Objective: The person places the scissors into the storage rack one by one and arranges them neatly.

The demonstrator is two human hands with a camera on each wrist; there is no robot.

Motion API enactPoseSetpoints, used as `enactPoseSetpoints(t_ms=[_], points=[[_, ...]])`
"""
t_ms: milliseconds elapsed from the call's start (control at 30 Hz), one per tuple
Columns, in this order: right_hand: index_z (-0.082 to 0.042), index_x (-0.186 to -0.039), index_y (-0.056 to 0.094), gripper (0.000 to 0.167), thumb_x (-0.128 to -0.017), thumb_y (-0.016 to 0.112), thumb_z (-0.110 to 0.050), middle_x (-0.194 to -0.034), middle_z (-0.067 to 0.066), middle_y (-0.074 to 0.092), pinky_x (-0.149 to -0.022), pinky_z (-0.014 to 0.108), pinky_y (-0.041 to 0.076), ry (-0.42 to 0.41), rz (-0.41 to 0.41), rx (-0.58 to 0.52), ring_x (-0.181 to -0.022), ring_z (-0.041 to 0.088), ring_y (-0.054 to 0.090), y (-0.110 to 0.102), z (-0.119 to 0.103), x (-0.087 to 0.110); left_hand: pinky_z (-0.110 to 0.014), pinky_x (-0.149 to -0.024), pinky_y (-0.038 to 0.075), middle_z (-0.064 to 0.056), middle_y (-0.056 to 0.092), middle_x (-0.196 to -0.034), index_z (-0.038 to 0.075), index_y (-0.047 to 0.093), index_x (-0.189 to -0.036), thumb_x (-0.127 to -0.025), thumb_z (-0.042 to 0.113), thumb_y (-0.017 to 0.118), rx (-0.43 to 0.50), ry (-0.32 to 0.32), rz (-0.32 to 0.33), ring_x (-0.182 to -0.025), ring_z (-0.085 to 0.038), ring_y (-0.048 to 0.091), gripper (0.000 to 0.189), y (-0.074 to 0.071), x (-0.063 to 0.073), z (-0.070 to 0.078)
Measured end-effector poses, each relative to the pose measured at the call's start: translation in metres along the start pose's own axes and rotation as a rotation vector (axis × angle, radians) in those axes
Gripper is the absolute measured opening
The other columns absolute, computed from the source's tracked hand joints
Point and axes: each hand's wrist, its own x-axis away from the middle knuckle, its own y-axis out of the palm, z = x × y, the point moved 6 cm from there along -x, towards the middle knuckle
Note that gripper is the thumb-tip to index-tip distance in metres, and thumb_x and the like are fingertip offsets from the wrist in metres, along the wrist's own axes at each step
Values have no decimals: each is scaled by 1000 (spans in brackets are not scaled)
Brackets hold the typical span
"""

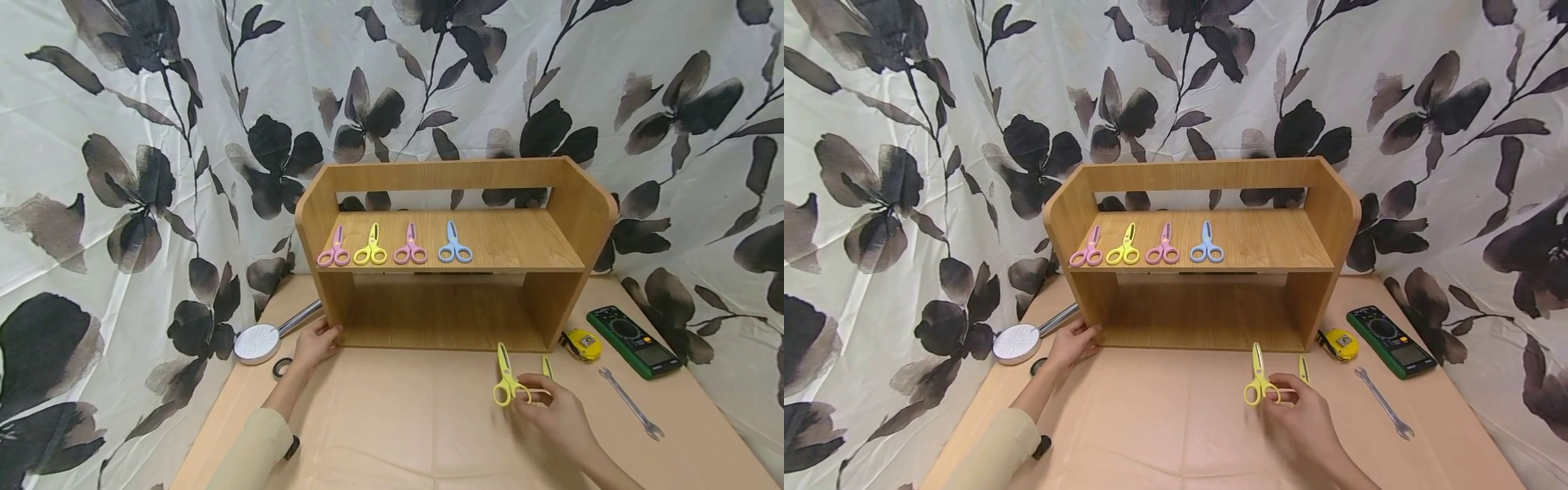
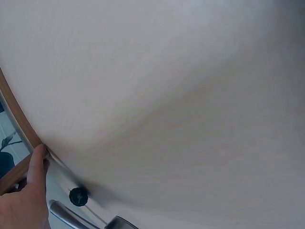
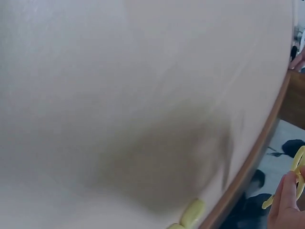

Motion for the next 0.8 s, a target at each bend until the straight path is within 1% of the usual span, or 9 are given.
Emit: enactPoseSetpoints(t_ms=[133,233,433,500,533,600,700,767,800], points=[[2,-130,66,50,-85,85,-10,-131,19,66,-76,17,60,-29,16,-17,-96,7,69,-4,-12,6,-49,-98,60,-24,57,-149,7,49,-154,-100,14,65,1,-2,-2,-131,-40,61,57,0,-1,-1],[-1,-128,67,49,-85,86,-14,-130,17,67,-76,18,61,-61,30,-22,-96,6,69,-8,-27,12,-50,-98,60,-24,57,-150,6,49,-154,-100,15,65,1,0,-1,-130,-41,61,57,-1,0,0],[-9,-129,69,47,-88,85,-25,-130,10,68,-80,17,61,-139,41,29,-103,14,70,-18,-63,21,-49,-94,62,-25,59,-146,5,52,-152,-99,14,67,1,7,15,-122,-38,67,56,-2,0,0],[-12,-129,69,45,-89,84,-26,-129,8,69,-77,19,61,-169,39,33,-103,12,70,-21,-73,24,-49,-94,61,-26,59,-146,4,51,-152,-99,14,66,-3,13,15,-122,-38,67,56,-2,-1,-1],[-13,-128,69,43,-89,84,-25,-127,9,69,-73,21,61,-187,38,25,-101,10,70,-23,-78,25,-49,-94,62,-25,60,-146,5,52,-152,-99,14,67,-3,10,16,-122,-38,67,56,-2,-1,-1],[-12,-127,69,42,-89,84,-22,-124,9,69,-70,22,61,-229,46,14,-99,7,69,-28,-89,27,-49,-95,61,-25,60,-145,6,53,-152,-98,14,68,1,6,17,-123,-38,66,56,-1,-2,-2],[-12,-128,68,43,-90,83,-21,-120,8,69,-66,24,60,-255,49,-15,-97,2,68,-35,-103,30,-50,-96,61,-25,60,-146,6,52,-152,-99,13,67,2,4,13,-125,-39,65,56,-1,-2,-3],[-10,-129,67,43,-90,83,-19,-117,6,69,-72,21,61,-277,53,-22,-98,2,68,-40,-113,31,-50,-96,61,-24,60,-145,6,52,-152,-98,12,67,6,0,14,-125,-39,65,56,-1,-2,-3],[-10,-130,66,44,-90,83,-19,-116,4,69,-73,19,60,-283,51,-26,-98,1,68,-42,-117,31,-50,-96,61,-24,60,-146,6,52,-152,-99,12,67,5,2,13,-124,-40,65,56,-1,-2,-3]])
